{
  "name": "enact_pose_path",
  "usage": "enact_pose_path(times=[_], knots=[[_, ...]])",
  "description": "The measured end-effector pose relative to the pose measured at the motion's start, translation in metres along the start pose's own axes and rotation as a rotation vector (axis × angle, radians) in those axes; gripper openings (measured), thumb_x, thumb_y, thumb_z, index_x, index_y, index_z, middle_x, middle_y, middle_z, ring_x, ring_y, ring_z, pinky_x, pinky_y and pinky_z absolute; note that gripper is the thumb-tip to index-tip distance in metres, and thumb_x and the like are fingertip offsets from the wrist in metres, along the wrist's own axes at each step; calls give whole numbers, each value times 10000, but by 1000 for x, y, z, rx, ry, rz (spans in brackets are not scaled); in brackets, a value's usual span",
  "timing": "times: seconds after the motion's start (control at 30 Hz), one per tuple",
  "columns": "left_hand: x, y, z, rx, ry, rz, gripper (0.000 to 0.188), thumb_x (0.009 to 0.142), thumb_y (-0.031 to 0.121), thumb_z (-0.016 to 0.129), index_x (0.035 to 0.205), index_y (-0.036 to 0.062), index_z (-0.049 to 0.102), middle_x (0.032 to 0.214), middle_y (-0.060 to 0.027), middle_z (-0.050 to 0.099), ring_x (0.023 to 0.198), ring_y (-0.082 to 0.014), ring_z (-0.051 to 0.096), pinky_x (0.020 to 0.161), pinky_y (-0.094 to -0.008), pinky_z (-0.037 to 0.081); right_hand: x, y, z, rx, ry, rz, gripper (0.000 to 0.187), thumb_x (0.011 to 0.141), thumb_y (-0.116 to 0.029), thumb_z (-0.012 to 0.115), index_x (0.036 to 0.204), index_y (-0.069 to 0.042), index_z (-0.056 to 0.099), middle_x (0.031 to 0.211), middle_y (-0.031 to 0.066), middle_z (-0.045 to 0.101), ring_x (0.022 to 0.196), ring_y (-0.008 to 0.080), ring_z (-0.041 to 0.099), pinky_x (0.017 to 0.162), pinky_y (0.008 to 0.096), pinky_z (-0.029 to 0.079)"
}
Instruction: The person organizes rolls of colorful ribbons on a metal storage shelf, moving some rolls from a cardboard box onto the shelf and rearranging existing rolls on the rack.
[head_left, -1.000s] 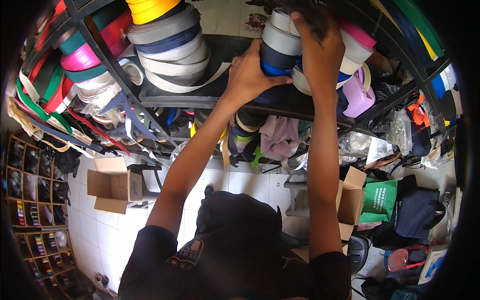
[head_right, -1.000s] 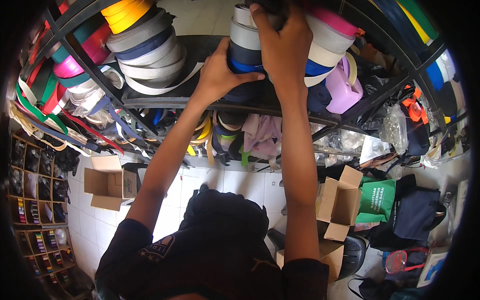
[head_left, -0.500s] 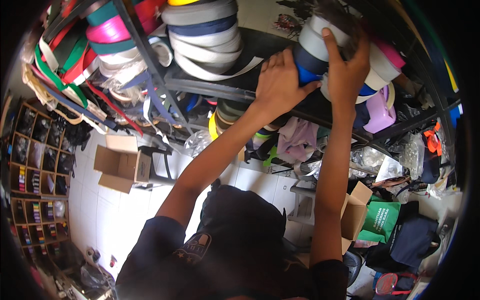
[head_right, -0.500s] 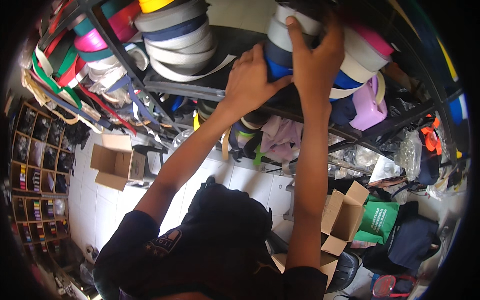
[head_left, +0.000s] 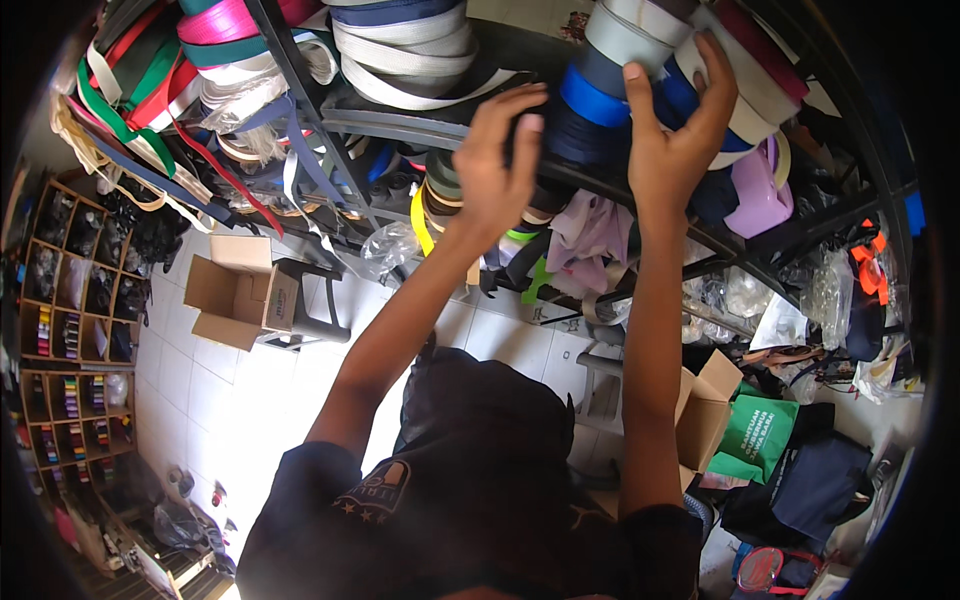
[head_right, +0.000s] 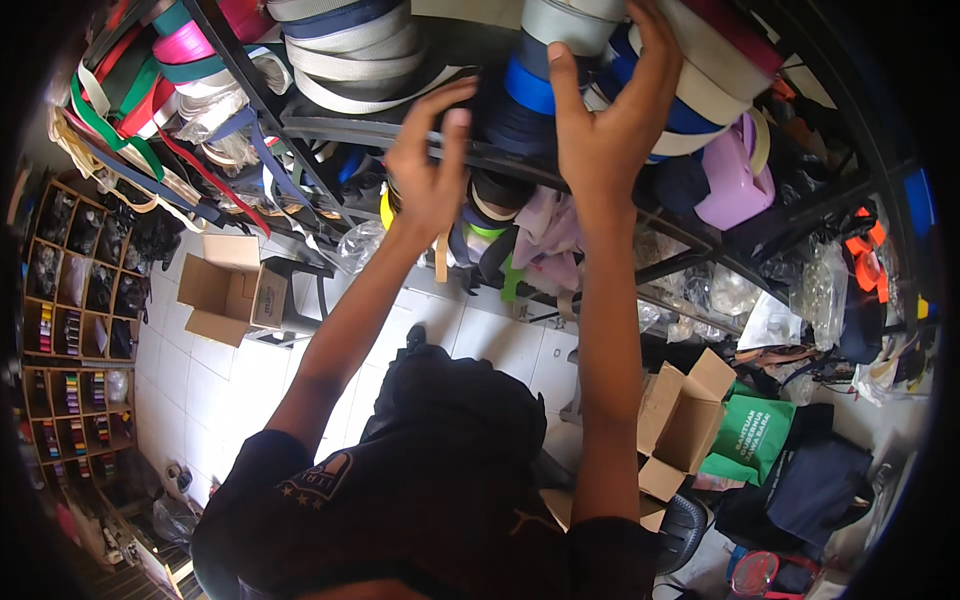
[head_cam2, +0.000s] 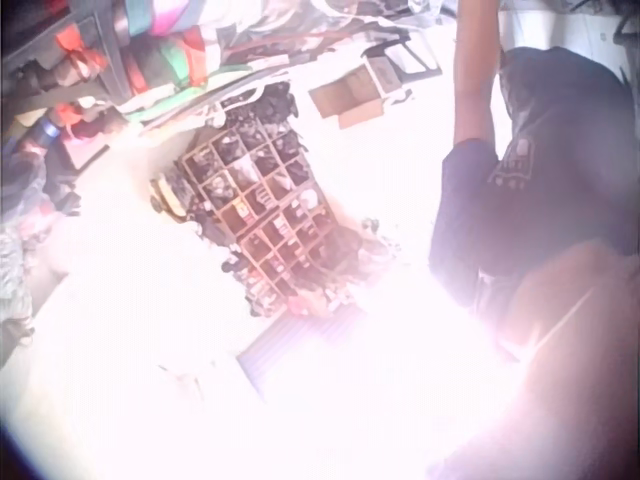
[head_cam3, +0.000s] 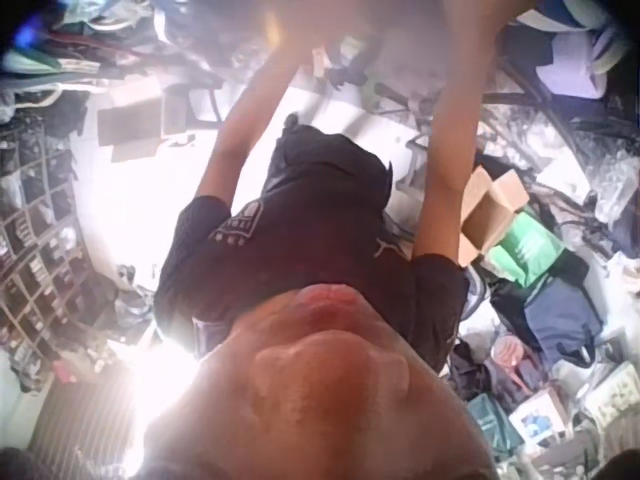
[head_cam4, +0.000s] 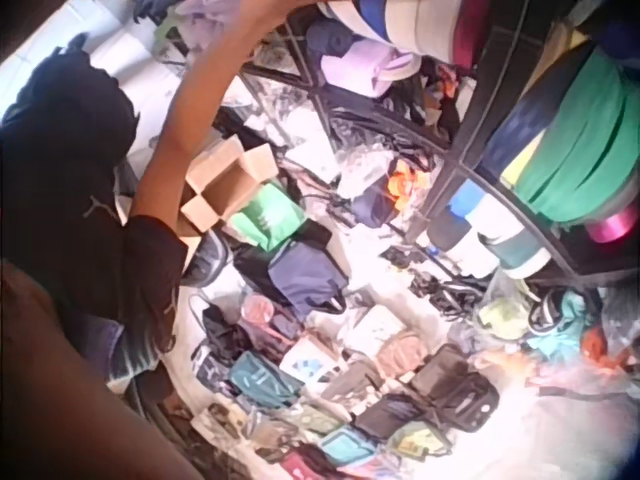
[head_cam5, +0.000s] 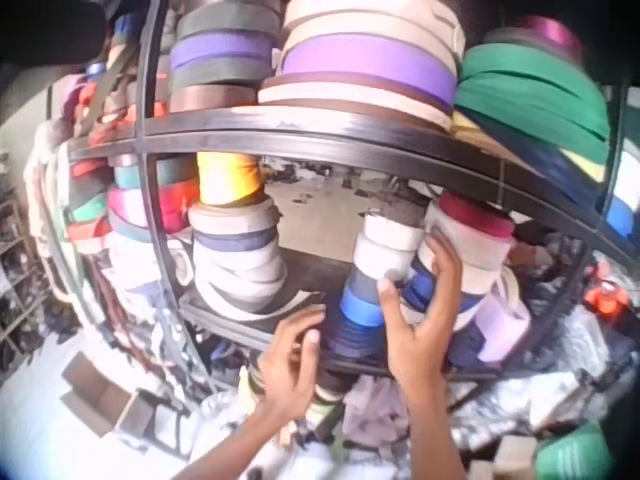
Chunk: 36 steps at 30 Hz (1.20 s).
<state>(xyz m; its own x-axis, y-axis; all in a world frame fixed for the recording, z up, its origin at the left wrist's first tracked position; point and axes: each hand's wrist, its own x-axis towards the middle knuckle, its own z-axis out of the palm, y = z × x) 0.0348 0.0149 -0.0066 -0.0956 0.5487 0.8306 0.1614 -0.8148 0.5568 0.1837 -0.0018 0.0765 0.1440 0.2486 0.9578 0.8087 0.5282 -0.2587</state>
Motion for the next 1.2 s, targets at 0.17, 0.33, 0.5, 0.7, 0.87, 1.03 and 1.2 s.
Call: enact_pose_path(times=[0.17, 0.33, 0.5, 0.7, 0.87, 1.03, 1.2], knots=[[-31, -9, -28, -64, 186, -91, 181, 1033, 98, 517, 1025, -36, 638, 950, -109, 695, 896, -145, 645, 833, -263, 493, -18, 0, -12, 35, 71, -36, 400, 847, -148, 758, 1195, -23, 607, 1189, 139, 610, 1084, 284, 596, 925, 380, 468], [-71, -10, -48, -75, 243, -241, 202, 1042, 125, 509, 1009, -37, 624, 804, -73, 655, 747, -117, 618, 714, -254, 493, -52, -2, -32, 131, 79, 25, 268, 827, -49, 747, 1073, -15, 647, 1047, 121, 634, 936, 266, 591, 841, 361, 467], [-111, -2, -46, 64, -33, -492, 187, 998, 109, 549, 1113, -25, 610, 846, -150, 696, 819, -237, 704, 773, -325, 533, -149, -9, -46, 336, 78, 115, 156, 821, 56, 677, 963, 13, 627, 988, 141, 643, 878, 263, 625, 819, 360, 503], [-105, -31, -17, 109, -297, -326, 385, 912, -25, 543, 1296, -47, 513, 1236, -256, 601, 1156, -383, 606, 986, -404, 479, -198, 0, -2, 140, -175, 504, 589, 802, -158, 796, 1284, 33, 514, 1223, 222, 565, 1206, 375, 521, 1041, 451, 396], [-93, -43, -14, 128, -335, -278, 475, 850, -121, 503, 1318, -35, 522, 1215, -243, 623, 1129, -391, 629, 967, -381, 495, -191, 24, 22, -5, -329, 551, 831, 677, -310, 885, 1301, 56, 476, 1258, 271, 540, 1227, 433, 496, 1053, 467, 387], [-86, -62, -23, -86, -402, -437, 430, 870, -109, 510, 1286, -12, 558, 1199, -214, 643, 1097, -287, 662, 946, -343, 500, -191, 29, 36, -10, -317, 643, 821, 613, -310, 913, 1229, 54, 510, 1203, 268, 568, 1153, 425, 546, 1007, 458, 425], [-86, -53, -22, -229, -332, -386, 438, 829, -135, 507, 1244, -14, 572, 1087, -193, 658, 972, -267, 676, 879, -325, 507, -188, 16, 33, -93, -201, 599, 843, 552, -271, 923, 1221, 38, 513, 1202, 239, 554, 1164, 402, 528, 988, 455, 431]])
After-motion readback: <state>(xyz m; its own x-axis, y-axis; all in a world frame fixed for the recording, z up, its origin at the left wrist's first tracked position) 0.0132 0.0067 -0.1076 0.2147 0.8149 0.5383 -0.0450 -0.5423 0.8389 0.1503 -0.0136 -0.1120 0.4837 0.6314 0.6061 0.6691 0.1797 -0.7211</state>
